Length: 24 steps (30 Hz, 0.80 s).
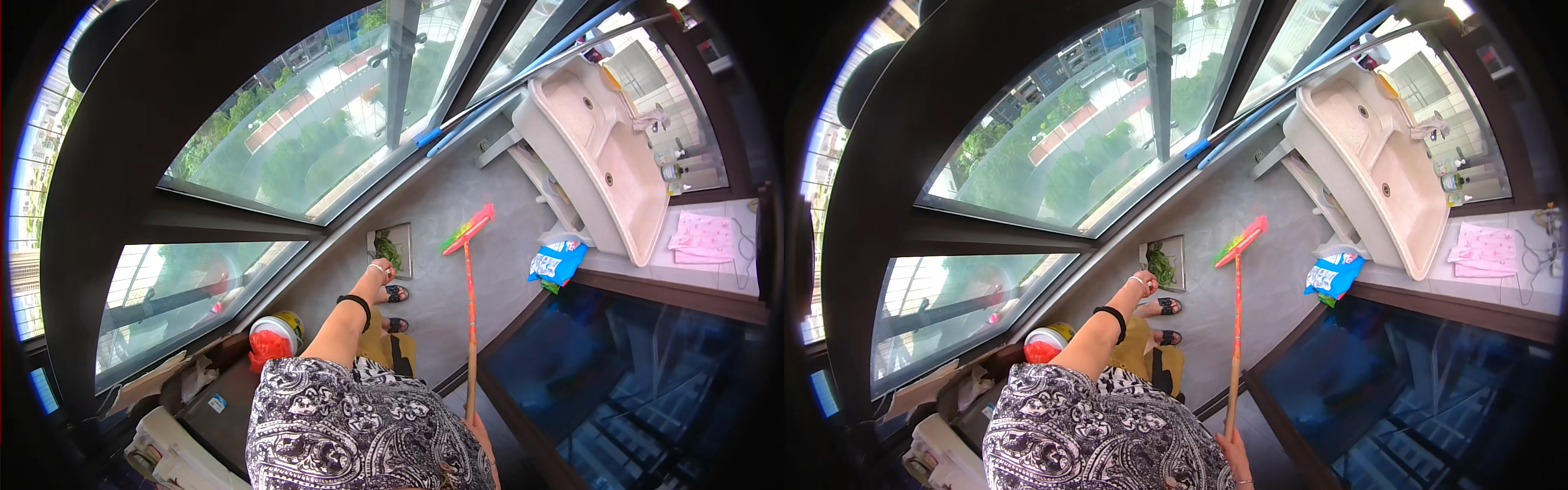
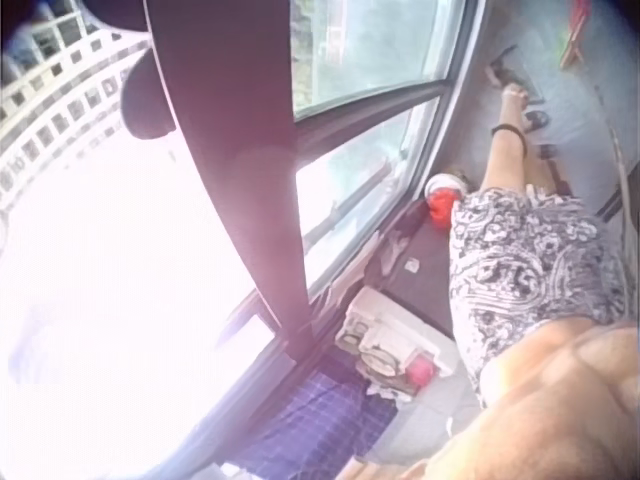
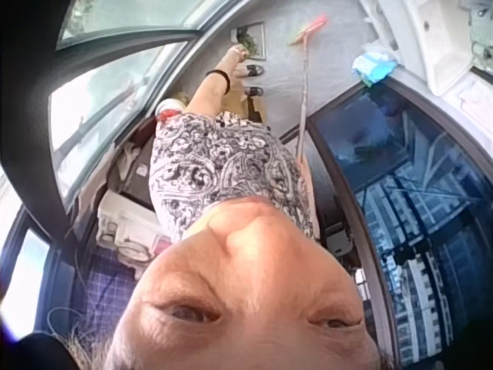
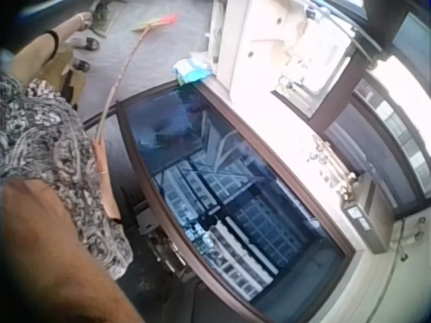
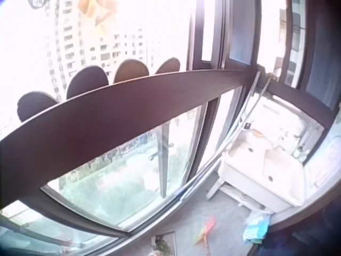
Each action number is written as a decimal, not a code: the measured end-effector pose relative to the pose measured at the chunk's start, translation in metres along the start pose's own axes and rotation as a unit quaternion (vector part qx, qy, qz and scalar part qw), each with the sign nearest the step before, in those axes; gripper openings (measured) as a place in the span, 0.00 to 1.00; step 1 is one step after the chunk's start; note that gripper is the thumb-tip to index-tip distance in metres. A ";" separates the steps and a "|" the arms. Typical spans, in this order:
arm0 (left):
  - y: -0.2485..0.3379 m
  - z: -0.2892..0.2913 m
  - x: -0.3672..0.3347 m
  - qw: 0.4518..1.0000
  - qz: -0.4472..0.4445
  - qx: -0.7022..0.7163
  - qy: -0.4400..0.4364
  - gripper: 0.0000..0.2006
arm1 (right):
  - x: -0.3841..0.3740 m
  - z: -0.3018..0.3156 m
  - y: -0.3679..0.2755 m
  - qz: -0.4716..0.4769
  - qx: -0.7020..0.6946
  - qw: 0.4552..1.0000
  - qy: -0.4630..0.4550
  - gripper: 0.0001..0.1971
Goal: The recorder prepares a beverage, peels garlic in the kitchen, and sweeps plant debris into a dustpan on an outdoor balcony.
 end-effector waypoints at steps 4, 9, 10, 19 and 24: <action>-0.008 -0.009 -0.003 0.987 -0.047 -0.150 0.038 0.13 | -0.001 0.018 -0.072 -0.102 -0.094 0.990 -0.037 0.22; -0.013 -0.025 -0.001 0.977 -0.081 -0.191 0.057 0.11 | -0.026 0.018 -0.136 -0.137 -0.204 0.967 -0.072 0.26; -0.013 -0.029 0.000 0.977 -0.083 -0.187 0.057 0.11 | -0.032 0.014 -0.147 -0.137 -0.203 0.967 -0.071 0.26; -0.029 -0.027 0.013 0.999 -0.048 0.019 0.000 0.10 | -0.124 -0.047 -0.222 0.042 -0.171 0.984 -0.026 0.26; -0.030 -0.032 0.015 0.998 -0.046 0.048 -0.001 0.11 | -0.201 -0.082 -0.250 0.122 -0.231 0.965 0.003 0.25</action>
Point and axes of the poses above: each hand's wrist, its own x-axis away from the middle knuckle, its own z-axis out of the back of the hand, y = z × x, the point moved 3 cm from there along -x, towards the middle knuckle, and after that the axes turned 8 degrees about z, right-handed, at the moved point
